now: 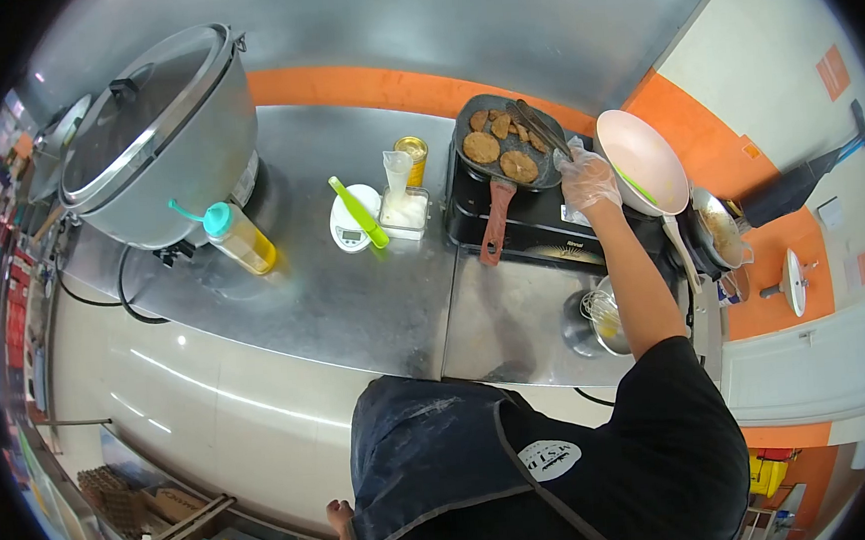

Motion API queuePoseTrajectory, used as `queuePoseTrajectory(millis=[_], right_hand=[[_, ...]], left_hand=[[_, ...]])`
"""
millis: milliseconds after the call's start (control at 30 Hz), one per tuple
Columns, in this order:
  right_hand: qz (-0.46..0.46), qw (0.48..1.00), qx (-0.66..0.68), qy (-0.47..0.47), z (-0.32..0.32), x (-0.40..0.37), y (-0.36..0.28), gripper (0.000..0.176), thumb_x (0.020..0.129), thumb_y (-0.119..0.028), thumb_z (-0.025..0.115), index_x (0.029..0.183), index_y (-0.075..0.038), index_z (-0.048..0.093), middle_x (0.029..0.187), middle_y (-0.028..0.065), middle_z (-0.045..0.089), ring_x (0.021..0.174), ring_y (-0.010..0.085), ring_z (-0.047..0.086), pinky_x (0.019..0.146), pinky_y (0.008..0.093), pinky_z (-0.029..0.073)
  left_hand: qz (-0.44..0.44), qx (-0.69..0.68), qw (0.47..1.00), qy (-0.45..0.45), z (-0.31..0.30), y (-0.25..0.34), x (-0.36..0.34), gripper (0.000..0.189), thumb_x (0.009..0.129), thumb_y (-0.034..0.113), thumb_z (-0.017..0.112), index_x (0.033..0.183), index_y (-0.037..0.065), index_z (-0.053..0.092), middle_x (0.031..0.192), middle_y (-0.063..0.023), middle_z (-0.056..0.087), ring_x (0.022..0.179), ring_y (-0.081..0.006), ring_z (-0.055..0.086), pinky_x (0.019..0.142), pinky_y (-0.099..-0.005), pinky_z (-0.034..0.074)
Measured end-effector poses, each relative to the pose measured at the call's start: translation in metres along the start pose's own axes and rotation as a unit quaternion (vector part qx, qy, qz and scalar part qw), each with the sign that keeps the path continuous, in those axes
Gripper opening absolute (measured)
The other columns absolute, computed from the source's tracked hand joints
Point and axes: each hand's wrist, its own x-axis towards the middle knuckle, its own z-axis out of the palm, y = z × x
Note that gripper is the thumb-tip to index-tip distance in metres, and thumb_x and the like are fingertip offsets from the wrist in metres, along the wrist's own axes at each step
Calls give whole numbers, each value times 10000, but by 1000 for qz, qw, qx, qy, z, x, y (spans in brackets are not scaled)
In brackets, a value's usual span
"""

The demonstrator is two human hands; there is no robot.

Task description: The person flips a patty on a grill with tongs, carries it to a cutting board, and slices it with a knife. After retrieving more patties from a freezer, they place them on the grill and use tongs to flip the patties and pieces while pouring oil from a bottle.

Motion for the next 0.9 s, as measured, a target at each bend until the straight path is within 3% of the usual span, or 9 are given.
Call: queuePoseTrajectory(millis=[67, 200, 300, 400, 500, 533, 633, 767, 900], right_hand=[[68, 994, 21, -88, -27, -2, -9, 411, 924, -125, 433, 1310, -152, 573, 1413, 183, 476, 1115, 261, 624, 930, 356, 505], [-89, 995, -31, -37, 12, 2, 6, 324, 918, -132, 439, 1183, -142, 624, 1275, 181, 574, 1064, 284, 638, 893, 382, 516], [46, 993, 111, 13, -16, -10, -8, 303, 930, -140, 426, 1155, -146, 629, 1210, 167, 606, 1045, 286, 640, 890, 391, 514], [-14, 999, 37, -15, -3, -4, -3, 295, 954, -186, 443, 1162, -97, 633, 1247, 158, 599, 1110, 286, 606, 960, 389, 474], [53, 988, 97, -108, -12, 1, -13, 320, 946, -174, 447, 1207, -102, 619, 1297, 159, 577, 1135, 290, 597, 967, 380, 474], [2, 999, 39, -11, 27, 2, -3, 323, 935, -147, 445, 1201, -119, 625, 1316, 155, 566, 1144, 284, 596, 965, 374, 479], [75, 990, 119, -14, 69, 16, 5, 342, 925, -122, 438, 1207, -151, 628, 1322, 155, 560, 1143, 266, 599, 958, 367, 486], [98, 989, 96, -61, 48, 9, 4, 349, 932, -131, 426, 1224, -145, 617, 1344, 163, 542, 1158, 268, 593, 968, 364, 482], [15, 1000, 2, -21, 9, 3, -6, 353, 943, -152, 413, 1237, -142, 606, 1347, 174, 536, 1140, 282, 602, 954, 378, 493]], left_hand=[[5, 23, 1000, -20, -1, 0, 2, 427, 767, 245, 632, 1090, -34, 637, 1067, -230, 673, 995, -350, 658, 862, -413, 521], [-19, 37, 999, -17, -1, 6, 3, 407, 767, 234, 619, 1083, -21, 645, 1044, -220, 683, 982, -348, 664, 855, -416, 527], [-17, 46, 999, -18, -3, 10, 3, 396, 767, 227, 611, 1082, -9, 652, 1036, -214, 687, 988, -345, 664, 861, -421, 525], [-10, 53, 999, -7, 1, 10, 5, 396, 767, 227, 608, 1087, 0, 655, 1050, -212, 686, 997, -345, 662, 866, -421, 522], [-4, 60, 998, -20, -5, 11, 5, 403, 766, 227, 610, 1086, -15, 653, 1049, -219, 684, 997, -345, 661, 870, -419, 520], [-4, 61, 998, -19, -6, 10, 7, 403, 766, 227, 610, 1086, -15, 653, 1049, -219, 684, 997, -345, 661, 870, -419, 520], [34, 42, 998, -10, -4, 7, 13, 411, 767, 232, 612, 1082, -29, 650, 1052, -219, 684, 998, -342, 662, 873, -416, 519], [-20, 46, 998, -38, -4, 8, 13, 433, 767, 237, 617, 1099, -40, 643, 1048, -219, 684, 1002, -336, 659, 880, -410, 515], [-21, 34, 998, -40, -3, 9, 12, 454, 763, 233, 621, 1122, -45, 631, 1050, -233, 676, 1000, -338, 657, 881, -412, 513]])
